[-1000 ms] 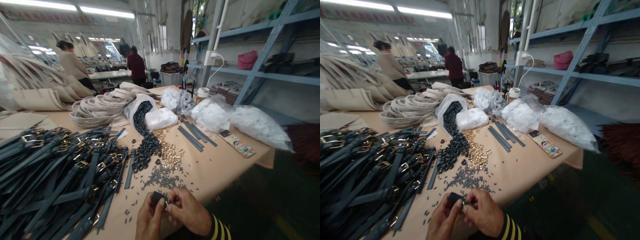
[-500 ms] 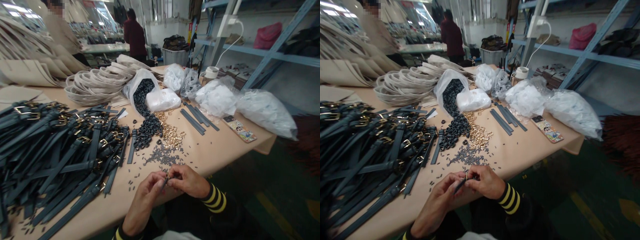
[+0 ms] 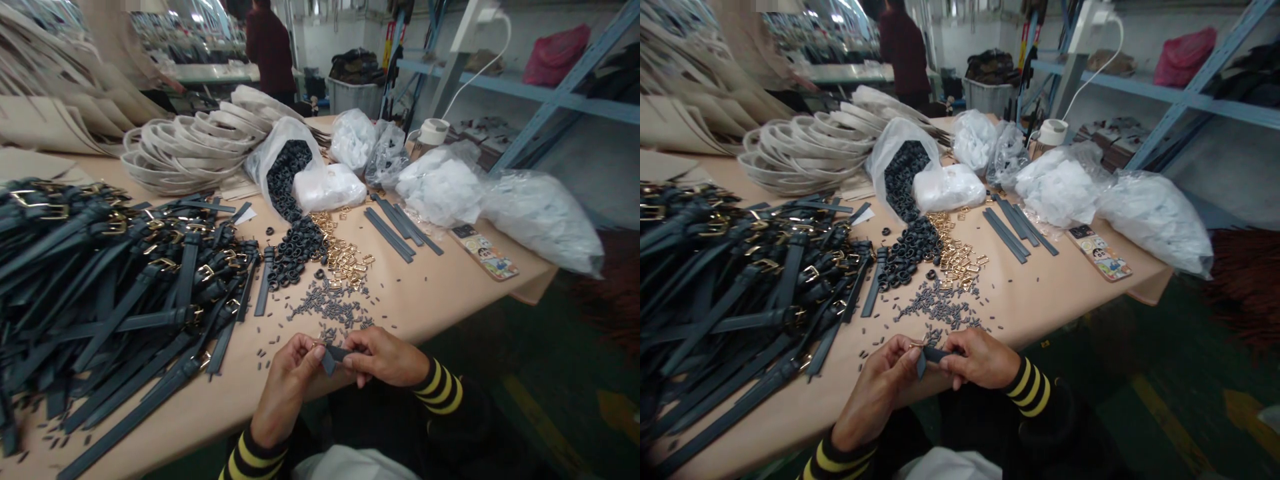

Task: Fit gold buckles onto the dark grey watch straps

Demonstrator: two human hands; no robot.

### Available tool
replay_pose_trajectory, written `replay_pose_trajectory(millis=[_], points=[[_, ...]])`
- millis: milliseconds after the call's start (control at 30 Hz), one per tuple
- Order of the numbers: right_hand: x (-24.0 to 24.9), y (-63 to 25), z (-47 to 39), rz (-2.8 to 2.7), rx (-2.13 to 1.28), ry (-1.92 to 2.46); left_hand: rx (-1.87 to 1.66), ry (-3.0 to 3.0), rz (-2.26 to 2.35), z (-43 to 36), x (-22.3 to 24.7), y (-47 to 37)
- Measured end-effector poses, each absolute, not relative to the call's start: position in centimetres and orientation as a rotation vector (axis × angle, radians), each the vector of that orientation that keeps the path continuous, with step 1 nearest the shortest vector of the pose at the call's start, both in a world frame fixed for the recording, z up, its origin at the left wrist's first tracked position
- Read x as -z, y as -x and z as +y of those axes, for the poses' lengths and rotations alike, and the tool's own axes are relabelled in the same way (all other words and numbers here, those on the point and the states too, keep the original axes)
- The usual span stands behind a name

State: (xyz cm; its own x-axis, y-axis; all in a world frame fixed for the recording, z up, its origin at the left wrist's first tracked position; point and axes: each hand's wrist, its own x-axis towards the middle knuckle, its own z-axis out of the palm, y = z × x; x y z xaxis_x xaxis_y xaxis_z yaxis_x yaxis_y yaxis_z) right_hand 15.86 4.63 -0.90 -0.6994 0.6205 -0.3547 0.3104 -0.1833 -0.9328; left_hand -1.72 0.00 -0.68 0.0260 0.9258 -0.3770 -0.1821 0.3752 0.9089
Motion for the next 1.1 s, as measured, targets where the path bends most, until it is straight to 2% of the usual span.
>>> replay_pose_trajectory(millis=[233, 367, 433, 600, 800, 1000, 1100], points=[[1.1, -15.3, 4.8, -1.698, -2.079, 1.050, -1.116, -0.964, 1.433, 0.0, 2.0, 1.4], [1.1, -15.0, 4.9, -1.713, -1.999, 1.087, -1.099, -0.957, 1.417, 0.2, 2.2, 1.5], [0.7, -14.9, 5.0, -1.878, -1.820, 1.137, -1.045, -0.965, 1.351, 0.6, 2.4, 1.9], [-0.5, -14.4, 5.8, -2.340, -1.098, 1.244, -0.844, -0.947, 1.274, 2.0, 2.1, 3.0], [-1.1, -13.4, 10.1, -2.538, -1.047, 0.975, -0.813, -0.993, 1.308, 3.3, 1.9, 3.6], [-0.9, -10.6, 15.8, -2.660, -0.464, 1.093, -0.876, -0.848, 1.371, 3.7, 2.1, 3.6], [-0.6, -9.3, 17.1, -2.800, -0.373, 1.139, -0.894, -0.797, 1.383, 3.7, 1.7, 3.3]])
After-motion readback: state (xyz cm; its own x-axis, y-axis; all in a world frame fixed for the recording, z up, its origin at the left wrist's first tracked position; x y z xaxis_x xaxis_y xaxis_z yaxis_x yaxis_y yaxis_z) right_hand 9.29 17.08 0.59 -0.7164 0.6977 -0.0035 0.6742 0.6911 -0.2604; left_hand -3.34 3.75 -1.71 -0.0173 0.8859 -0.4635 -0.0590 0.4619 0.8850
